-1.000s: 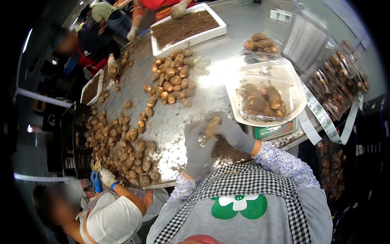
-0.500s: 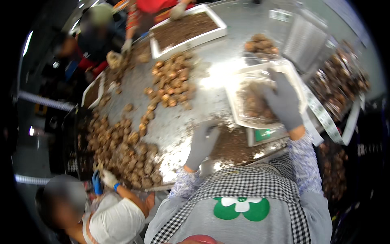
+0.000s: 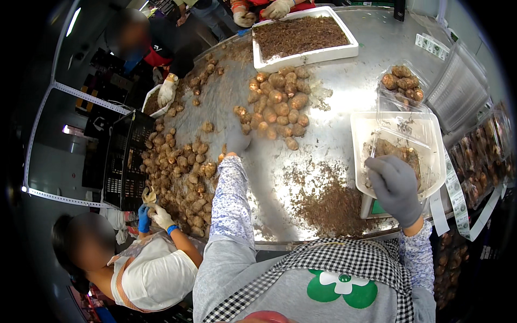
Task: The person picks potatoes from a large metal table, places them into a clear plastic container on a scale, and then moves the filled container to a nearby crate. The person repeats this process, handling the potatoes one at a time or in small groups.
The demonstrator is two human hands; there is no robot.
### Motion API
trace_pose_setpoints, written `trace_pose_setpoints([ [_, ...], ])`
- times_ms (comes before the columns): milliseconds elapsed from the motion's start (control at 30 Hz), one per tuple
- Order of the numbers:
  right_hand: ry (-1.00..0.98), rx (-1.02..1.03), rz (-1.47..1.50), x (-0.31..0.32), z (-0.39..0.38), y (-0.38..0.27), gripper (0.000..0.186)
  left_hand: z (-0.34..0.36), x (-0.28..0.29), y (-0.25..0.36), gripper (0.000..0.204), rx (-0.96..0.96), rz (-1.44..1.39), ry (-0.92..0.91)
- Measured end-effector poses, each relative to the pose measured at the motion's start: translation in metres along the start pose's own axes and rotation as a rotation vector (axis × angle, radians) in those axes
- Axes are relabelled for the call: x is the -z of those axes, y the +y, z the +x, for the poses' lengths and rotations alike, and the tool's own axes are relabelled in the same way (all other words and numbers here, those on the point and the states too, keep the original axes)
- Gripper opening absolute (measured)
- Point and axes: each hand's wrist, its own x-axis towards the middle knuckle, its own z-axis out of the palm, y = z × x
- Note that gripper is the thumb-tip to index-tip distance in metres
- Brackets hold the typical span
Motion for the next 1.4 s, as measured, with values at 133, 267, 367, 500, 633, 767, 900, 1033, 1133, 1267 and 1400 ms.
trace_pose_setpoints([
  [133, -0.057, 0.024, 0.071, -0.018, -0.001, -0.004, 0.019, -0.011, -0.006, -0.014, 0.068, -0.075, -0.066, 0.001],
  [267, -0.099, 0.015, 0.131, -0.026, -0.001, -0.011, 0.020, -0.034, -0.010, -0.030, 0.046, 0.220, -0.929, -0.033],
  [367, -0.136, 0.016, 0.176, -0.031, -0.001, -0.015, 0.018, -0.063, 0.002, -0.016, 0.043, 0.440, -1.549, -0.169],
  [500, -0.155, 0.080, 0.212, -0.043, 0.000, -0.020, 0.016, -0.090, -0.007, -0.011, 0.048, 0.497, -1.892, -0.357],
  [633, -0.257, 0.090, 0.204, -0.043, 0.000, -0.026, 0.015, -0.110, -0.010, -0.011, 0.045, 0.689, -1.759, -0.252],
  [767, -0.289, 0.073, 0.182, -0.041, -0.009, -0.023, 0.015, -0.117, -0.024, -0.068, 0.043, 0.451, -1.675, -0.442],
  [900, -0.275, 0.046, 0.187, -0.044, -0.016, -0.019, 0.014, -0.131, 0.001, -0.038, 0.040, 0.284, -0.690, -0.025],
  [1033, -0.379, -0.005, 0.193, -0.046, -0.024, -0.017, 0.014, -0.122, 0.019, -0.040, 0.063, 0.290, -0.180, -0.317],
  [1133, -0.397, 0.004, 0.197, -0.045, -0.024, -0.018, 0.013, -0.122, 0.013, -0.028, 0.061, 0.265, 0.259, -0.224],
  [1267, -0.391, -0.008, 0.154, -0.040, -0.028, -0.016, 0.014, -0.137, 0.031, -0.040, 0.039, 0.337, 0.505, -0.293],
  [1400, -0.336, -0.010, 0.161, -0.046, -0.037, -0.014, 0.011, -0.155, 0.027, -0.079, 0.034, 0.487, 0.356, -0.011],
])
